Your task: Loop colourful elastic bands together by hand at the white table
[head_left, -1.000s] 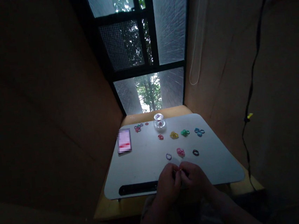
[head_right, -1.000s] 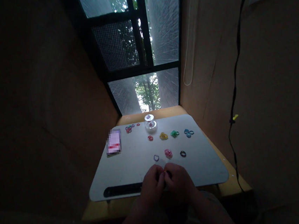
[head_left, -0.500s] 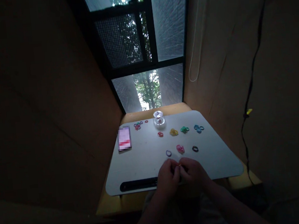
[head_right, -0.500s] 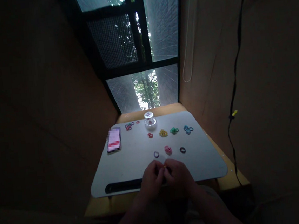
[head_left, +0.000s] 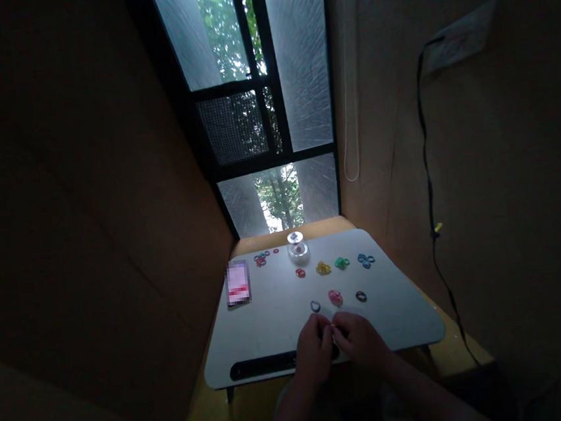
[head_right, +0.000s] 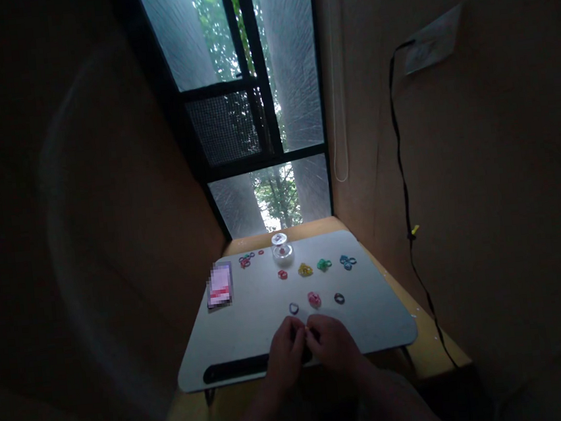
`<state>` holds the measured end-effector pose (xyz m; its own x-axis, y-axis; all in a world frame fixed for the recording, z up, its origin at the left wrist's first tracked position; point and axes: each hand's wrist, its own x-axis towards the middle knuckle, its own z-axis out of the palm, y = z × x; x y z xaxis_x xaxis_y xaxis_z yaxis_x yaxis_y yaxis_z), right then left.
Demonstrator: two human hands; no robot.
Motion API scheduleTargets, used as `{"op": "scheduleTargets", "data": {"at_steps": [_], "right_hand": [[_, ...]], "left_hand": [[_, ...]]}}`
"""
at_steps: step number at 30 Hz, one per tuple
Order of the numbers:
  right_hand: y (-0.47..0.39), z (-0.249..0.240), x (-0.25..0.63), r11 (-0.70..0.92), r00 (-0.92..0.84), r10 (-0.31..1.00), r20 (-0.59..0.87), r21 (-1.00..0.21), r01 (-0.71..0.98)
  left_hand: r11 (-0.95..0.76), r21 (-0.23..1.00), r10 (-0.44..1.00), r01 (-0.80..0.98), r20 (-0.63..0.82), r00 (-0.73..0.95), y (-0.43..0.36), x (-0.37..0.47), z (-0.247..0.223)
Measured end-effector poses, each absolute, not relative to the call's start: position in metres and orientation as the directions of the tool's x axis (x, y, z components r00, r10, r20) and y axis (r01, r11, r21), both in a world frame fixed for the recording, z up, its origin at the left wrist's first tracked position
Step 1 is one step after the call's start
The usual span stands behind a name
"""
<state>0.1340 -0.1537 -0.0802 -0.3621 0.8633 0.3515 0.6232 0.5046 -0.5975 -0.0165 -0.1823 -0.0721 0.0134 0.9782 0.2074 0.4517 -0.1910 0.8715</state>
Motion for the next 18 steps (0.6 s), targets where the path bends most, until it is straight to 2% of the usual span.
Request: {"op": "scheduleTargets", "data": {"at_steps": [18], "right_hand": [[-0.1540,-0.0796,0.1330,0.517,-0.348,0.855,0.385,-0.576,0.633]], "left_hand": [[-0.200,0.860,0.975,0.470,0.221,0.010,-0.1819,-0.0167,-0.0726]]}}
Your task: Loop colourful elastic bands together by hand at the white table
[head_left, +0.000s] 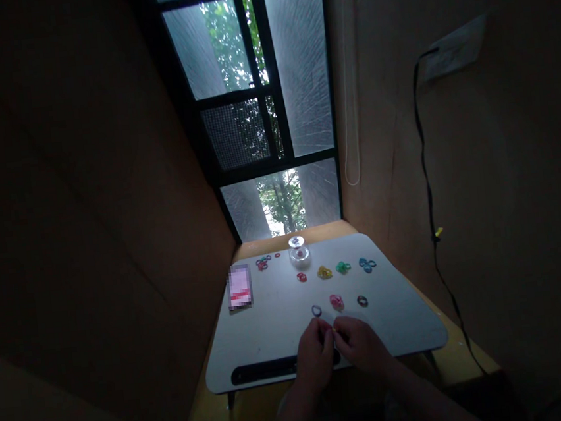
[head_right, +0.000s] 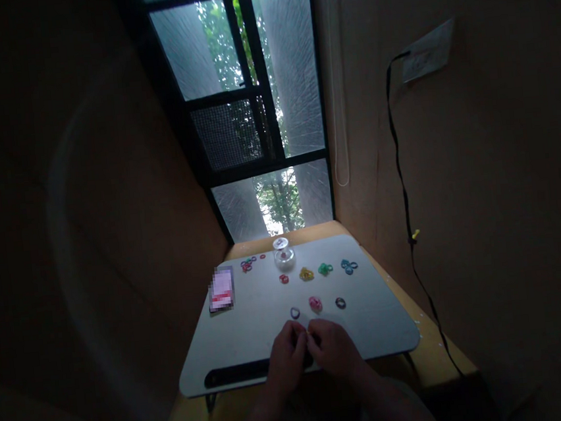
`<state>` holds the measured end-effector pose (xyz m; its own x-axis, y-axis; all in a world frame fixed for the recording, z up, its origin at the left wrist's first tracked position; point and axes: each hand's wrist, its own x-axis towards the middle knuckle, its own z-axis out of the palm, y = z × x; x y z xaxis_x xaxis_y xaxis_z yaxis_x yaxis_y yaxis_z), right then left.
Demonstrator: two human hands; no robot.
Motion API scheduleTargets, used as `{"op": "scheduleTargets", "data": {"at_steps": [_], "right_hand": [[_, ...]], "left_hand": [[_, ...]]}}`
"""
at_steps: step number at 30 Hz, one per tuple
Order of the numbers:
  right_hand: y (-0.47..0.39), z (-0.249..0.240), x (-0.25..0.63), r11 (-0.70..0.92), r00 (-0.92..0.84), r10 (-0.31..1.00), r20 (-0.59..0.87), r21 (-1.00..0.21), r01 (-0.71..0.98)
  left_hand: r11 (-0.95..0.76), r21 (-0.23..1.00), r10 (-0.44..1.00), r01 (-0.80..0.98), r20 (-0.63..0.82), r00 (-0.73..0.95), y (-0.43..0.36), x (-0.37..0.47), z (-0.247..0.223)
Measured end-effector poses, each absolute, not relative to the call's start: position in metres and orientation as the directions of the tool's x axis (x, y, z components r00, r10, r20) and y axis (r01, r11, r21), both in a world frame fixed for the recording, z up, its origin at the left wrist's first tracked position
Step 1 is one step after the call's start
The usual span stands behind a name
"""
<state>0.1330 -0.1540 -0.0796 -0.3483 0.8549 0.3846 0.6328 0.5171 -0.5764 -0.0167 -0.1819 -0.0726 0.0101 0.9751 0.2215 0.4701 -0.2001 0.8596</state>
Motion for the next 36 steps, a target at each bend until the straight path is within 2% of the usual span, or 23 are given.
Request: {"op": "scheduleTargets", "data": {"at_steps": [36], "right_hand": [[-0.1586,-0.0781,0.1348,0.520,-0.387,0.854,0.347,-0.577,0.630]], "left_hand": [[-0.188,0.839,0.978,0.510,0.210,0.016,-0.1903,-0.0129,-0.0690]]}}
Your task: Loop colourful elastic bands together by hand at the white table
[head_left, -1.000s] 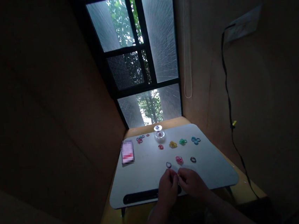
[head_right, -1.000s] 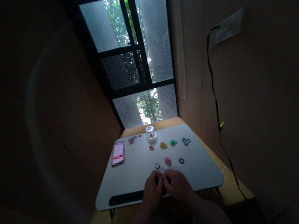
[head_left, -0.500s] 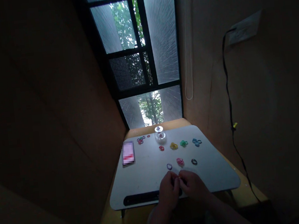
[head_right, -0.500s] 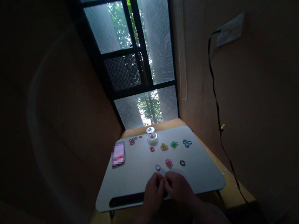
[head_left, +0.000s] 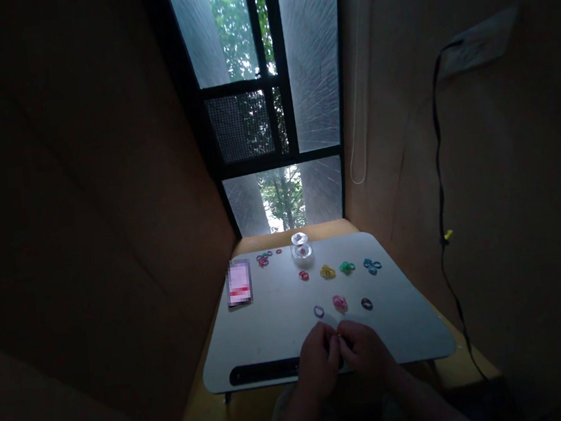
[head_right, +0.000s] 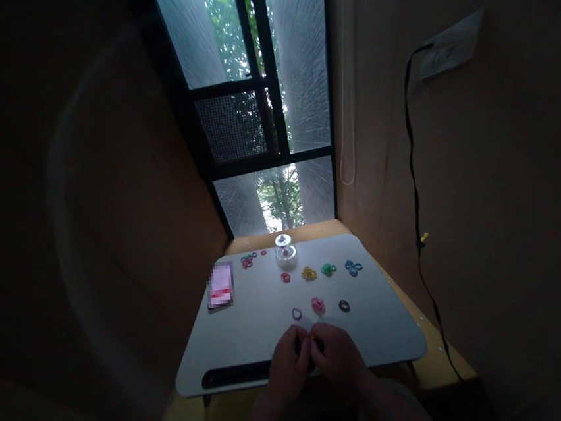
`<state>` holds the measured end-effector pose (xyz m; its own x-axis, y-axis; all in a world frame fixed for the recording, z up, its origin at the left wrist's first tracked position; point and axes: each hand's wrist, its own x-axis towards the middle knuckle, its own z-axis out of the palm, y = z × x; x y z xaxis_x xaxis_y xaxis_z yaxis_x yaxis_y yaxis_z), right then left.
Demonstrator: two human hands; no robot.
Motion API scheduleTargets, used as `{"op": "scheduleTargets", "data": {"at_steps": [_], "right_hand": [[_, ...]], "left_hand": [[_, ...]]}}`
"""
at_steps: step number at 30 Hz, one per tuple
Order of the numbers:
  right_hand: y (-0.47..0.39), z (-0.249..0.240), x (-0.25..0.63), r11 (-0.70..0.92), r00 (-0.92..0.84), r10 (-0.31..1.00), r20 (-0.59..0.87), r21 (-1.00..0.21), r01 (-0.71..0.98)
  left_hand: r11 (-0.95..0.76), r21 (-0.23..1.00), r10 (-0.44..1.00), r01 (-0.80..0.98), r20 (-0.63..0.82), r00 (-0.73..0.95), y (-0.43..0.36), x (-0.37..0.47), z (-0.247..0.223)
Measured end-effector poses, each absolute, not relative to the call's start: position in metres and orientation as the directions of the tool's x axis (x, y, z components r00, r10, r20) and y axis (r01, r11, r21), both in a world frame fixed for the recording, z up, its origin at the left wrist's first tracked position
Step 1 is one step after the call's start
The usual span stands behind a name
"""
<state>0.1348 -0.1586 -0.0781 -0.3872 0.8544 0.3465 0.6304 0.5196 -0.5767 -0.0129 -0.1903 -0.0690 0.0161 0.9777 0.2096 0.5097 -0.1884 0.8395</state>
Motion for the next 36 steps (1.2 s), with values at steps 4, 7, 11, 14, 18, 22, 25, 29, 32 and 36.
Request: {"op": "scheduleTargets", "data": {"at_steps": [4,7,11,14,18,22,25,29,32,36], "right_hand": [[-0.1562,-0.0822,0.1339,0.518,-0.382,0.856,0.349,-0.576,0.632],[-0.1540,-0.0828,0.1331,0.506,-0.383,0.862,0.331,-0.590,0.629],[-0.1510,-0.0829,0.1321,0.493,-0.386,0.869,0.309,-0.593,0.637],[-0.1494,-0.0848,0.1317,0.491,-0.388,0.870,0.304,-0.597,0.634],[-0.1486,-0.0876,0.1319,0.481,-0.389,0.875,0.288,-0.608,0.632],[-0.1484,-0.0887,0.1325,0.489,-0.392,0.871,0.297,-0.606,0.628],[-0.1484,-0.0884,0.1330,0.486,-0.390,0.872,0.294,-0.605,0.630],[-0.1493,-0.0875,0.1327,0.484,-0.390,0.873,0.292,-0.613,0.624],[-0.1506,-0.0862,0.1320,0.481,-0.375,0.876,0.303,-0.602,0.638],[-0.1529,-0.0829,0.1322,0.494,-0.371,0.869,0.326,-0.596,0.633]], "left_hand": [[-0.178,0.835,0.982,0.521,0.188,0.034,-0.1886,-0.0147,-0.0704],[-0.164,0.834,0.985,0.527,0.170,0.038,-0.1872,-0.0161,-0.0711],[-0.169,0.831,0.984,0.530,0.170,0.048,-0.1844,-0.0183,-0.0721],[-0.167,0.834,0.985,0.526,0.161,0.056,-0.1819,-0.0202,-0.0728],[-0.156,0.847,0.988,0.509,0.142,0.066,-0.1802,-0.0217,-0.0733],[-0.162,0.853,0.986,0.496,0.151,0.063,-0.1808,-0.0217,-0.0734],[-0.167,0.853,0.986,0.494,0.159,0.059,-0.1819,-0.0211,-0.0718],[-0.159,0.850,0.986,0.502,0.159,0.043,-0.1841,-0.0197,-0.0672],[-0.162,0.846,0.985,0.508,0.168,0.034,-0.1855,-0.0182,-0.0659],[-0.181,0.842,0.981,0.508,0.193,0.030,-0.1850,-0.0159,-0.0710]]}}
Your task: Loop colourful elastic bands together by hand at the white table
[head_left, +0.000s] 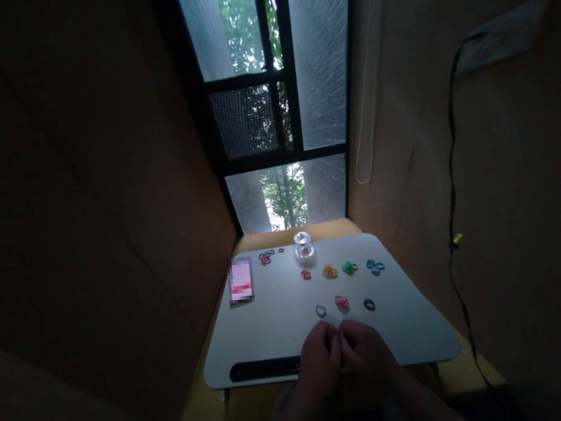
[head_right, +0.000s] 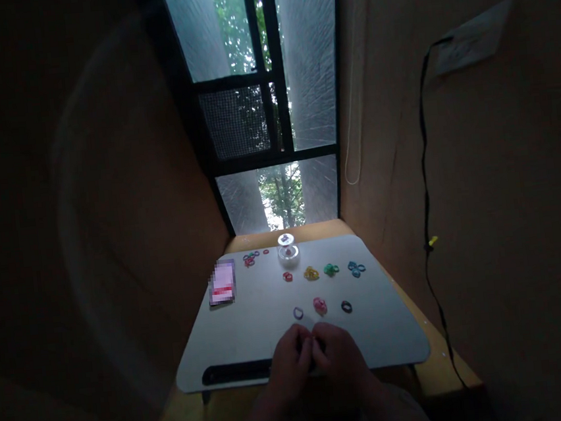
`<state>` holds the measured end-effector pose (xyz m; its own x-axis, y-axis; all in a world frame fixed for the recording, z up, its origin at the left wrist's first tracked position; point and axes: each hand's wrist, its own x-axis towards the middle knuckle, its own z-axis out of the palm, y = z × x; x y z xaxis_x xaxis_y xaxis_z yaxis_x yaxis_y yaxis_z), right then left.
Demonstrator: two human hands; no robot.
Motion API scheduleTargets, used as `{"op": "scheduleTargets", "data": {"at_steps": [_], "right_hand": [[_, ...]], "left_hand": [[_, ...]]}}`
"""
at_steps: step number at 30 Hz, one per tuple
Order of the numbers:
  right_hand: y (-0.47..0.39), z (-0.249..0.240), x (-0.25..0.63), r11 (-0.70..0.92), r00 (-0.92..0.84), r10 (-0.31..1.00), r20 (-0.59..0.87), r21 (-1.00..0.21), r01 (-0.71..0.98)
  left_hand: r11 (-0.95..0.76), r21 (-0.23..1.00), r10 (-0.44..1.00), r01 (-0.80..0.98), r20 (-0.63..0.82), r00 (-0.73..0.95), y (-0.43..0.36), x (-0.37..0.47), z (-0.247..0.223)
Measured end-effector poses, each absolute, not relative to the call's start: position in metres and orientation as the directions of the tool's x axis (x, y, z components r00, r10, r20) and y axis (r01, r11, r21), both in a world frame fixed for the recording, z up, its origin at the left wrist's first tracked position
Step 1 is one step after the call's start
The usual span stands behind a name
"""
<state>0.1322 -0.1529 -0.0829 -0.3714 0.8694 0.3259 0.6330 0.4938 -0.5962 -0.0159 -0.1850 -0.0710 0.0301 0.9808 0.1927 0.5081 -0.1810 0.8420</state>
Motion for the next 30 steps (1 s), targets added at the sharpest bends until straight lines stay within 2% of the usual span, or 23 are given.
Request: {"op": "scheduleTargets", "data": {"at_steps": [16,30], "right_hand": [[-0.1539,-0.0786,0.1349,0.464,-0.339,0.886,0.318,-0.618,0.634],[-0.1555,-0.0797,0.1338,0.490,-0.348,0.872,0.345,-0.588,0.644]], "left_hand": [[-0.199,0.823,0.974,0.532,0.228,0.011,-0.1835,-0.0111,-0.0742],[-0.214,0.834,0.973,0.509,0.231,0.030,-0.1861,-0.0127,-0.0718]]}}
